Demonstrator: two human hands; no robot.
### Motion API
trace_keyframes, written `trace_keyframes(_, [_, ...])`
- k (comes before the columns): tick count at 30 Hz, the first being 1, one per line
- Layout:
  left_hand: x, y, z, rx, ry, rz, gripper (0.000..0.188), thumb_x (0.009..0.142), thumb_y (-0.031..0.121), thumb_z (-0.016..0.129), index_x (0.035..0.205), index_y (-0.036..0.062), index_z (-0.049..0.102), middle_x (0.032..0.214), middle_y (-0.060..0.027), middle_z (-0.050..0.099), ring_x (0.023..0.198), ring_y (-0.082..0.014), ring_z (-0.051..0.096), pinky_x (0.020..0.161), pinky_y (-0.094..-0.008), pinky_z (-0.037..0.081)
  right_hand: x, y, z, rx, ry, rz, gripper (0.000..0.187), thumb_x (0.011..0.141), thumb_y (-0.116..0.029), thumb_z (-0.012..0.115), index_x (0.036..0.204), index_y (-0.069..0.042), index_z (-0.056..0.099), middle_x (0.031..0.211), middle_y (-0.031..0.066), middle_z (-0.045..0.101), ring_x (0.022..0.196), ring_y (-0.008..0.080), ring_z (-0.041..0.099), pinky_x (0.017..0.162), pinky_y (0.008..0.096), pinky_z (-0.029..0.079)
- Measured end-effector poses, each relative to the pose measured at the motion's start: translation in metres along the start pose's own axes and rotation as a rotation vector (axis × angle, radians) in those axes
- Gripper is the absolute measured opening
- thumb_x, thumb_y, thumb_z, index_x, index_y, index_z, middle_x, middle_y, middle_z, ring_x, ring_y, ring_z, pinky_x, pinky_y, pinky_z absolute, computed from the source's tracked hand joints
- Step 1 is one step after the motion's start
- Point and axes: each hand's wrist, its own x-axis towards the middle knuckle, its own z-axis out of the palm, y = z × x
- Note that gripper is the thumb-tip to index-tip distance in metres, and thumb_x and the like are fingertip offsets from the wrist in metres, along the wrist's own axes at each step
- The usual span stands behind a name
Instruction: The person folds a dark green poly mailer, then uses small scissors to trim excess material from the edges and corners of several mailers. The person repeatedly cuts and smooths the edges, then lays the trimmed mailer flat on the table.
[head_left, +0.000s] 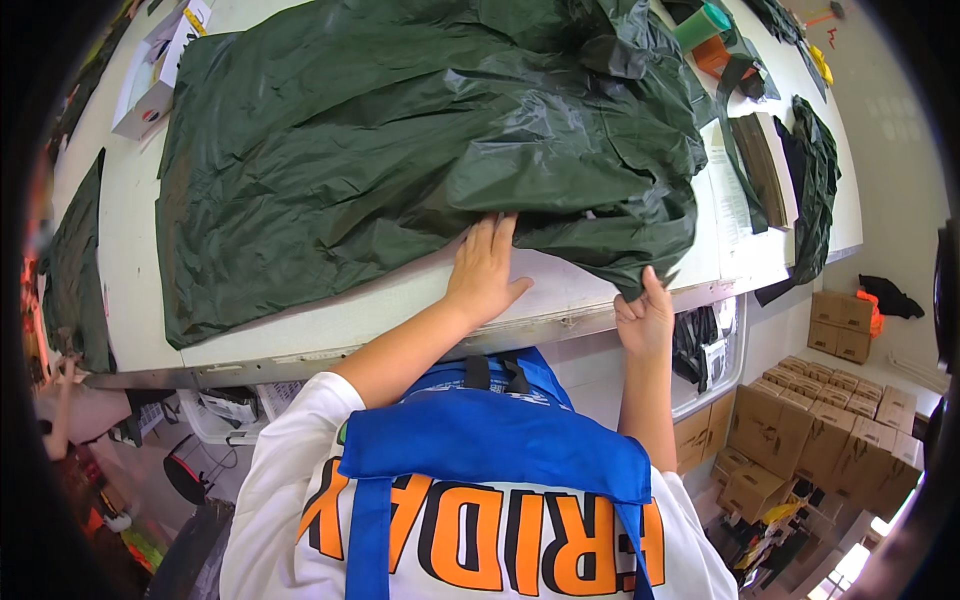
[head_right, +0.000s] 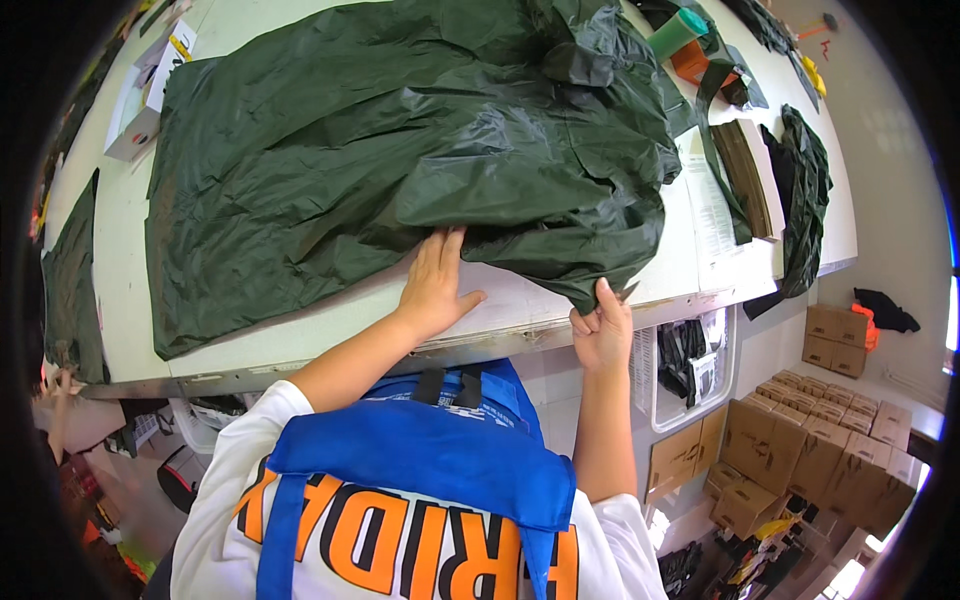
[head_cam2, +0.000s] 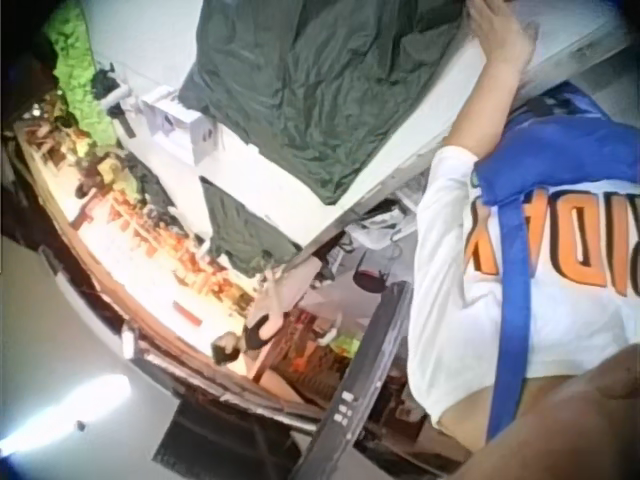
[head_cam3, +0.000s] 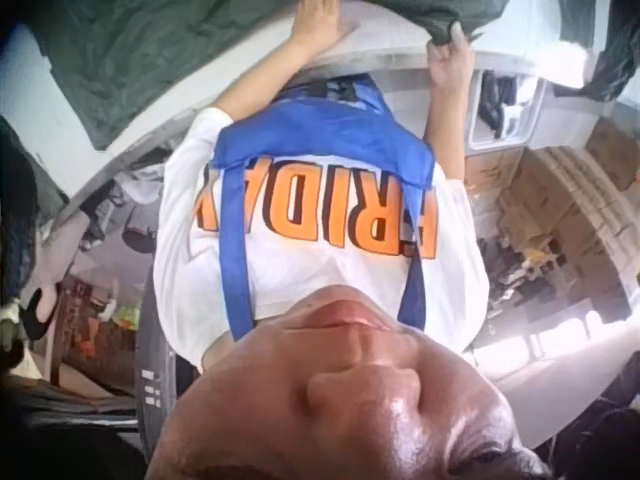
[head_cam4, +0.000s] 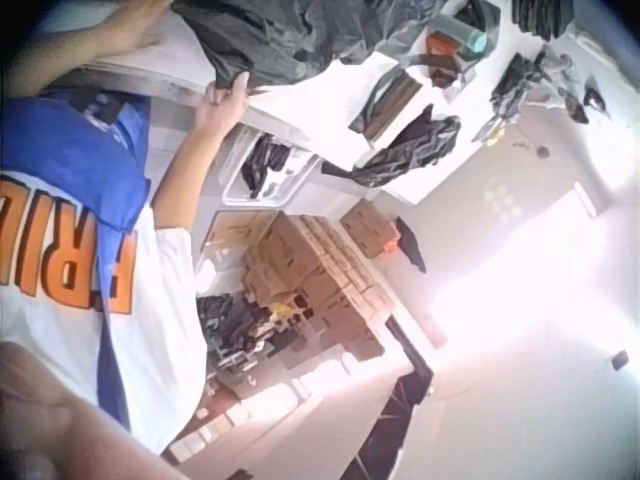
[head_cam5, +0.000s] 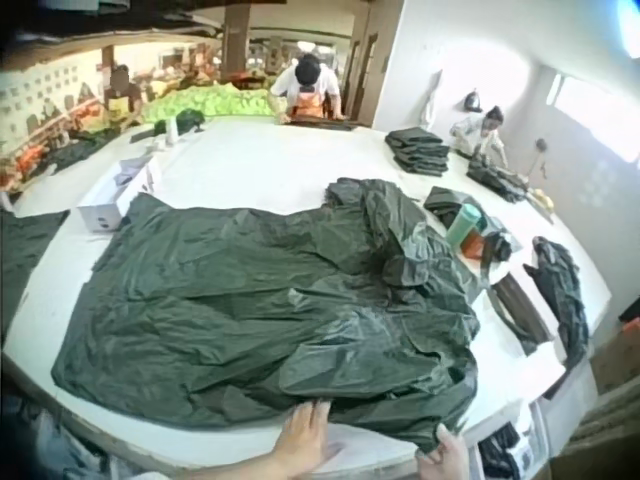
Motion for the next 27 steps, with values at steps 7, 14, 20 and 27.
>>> trace_keyframes(7, [-0.006, 0.067, -0.049, 0.068, -0.434, 0.092, 0.028, 0.08, 0.026, 0.065, 0.1, 0.0077, 0.061, 0.105, -0.0216, 0.06, 0.104, -0.04, 0.054, 0.088, -0.0464, 0.042, -0.006, -0.082, -0.038, -0.523, 0.117, 0.087, 0.012, 0.091, -0.016, 0.059, 0.098, -0.006, 0.058, 0.072, 0.0016, 0.057, 0.046, 0.0067, 0.038, 0.043, 0.0209, 0.029])
trace_keyframes(14, [0.025, 0.167, -0.107, -0.239, -1.042, -0.033, 0.042, 0.082, 0.035, 0.061, 0.095, -0.0047, 0.057, 0.083, -0.0239, 0.061, 0.078, -0.0404, 0.059, 0.073, -0.0441, 0.047, 0.116, -0.164, -0.046, -1.364, -0.295, -0.634, 0.045, 0.072, 0.011, 0.045, 0.108, -0.005, 0.065, 0.111, 0.0108, 0.064, 0.11, 0.0233, 0.057, 0.094, 0.0305, 0.043])
trace_keyframes(20, [-0.006, 0.158, -0.072, -0.545, -0.993, -0.065, 0.077, 0.078, 0.043, 0.071, 0.128, -0.0069, 0.042, 0.108, -0.0219, 0.061, 0.099, -0.0248, 0.06, 0.084, -0.0331, 0.047, 0.212, -0.135, -0.074, -2.009, -1.225, -0.166, 0.055, 0.065, 0.014, 0.04, 0.106, -0.009, 0.067, 0.113, 0.009, 0.065, 0.113, 0.0337, 0.055, 0.1, 0.0352, 0.042])
trace_keyframes(27, [-0.094, 0.131, -0.052, -0.323, -0.867, -0.486, 0.055, 0.078, 0.047, 0.068, 0.105, -0.0008, 0.064, 0.094, -0.0177, 0.068, 0.087, -0.0288, 0.065, 0.079, -0.0353, 0.049, 0.173, -0.136, -0.043, -1.363, -1.018, 0.169, 0.047, 0.071, 0.014, 0.038, 0.108, 0.0, 0.064, 0.112, 0.0105, 0.065, 0.107, 0.0211, 0.06, 0.099, 0.0297, 0.042])
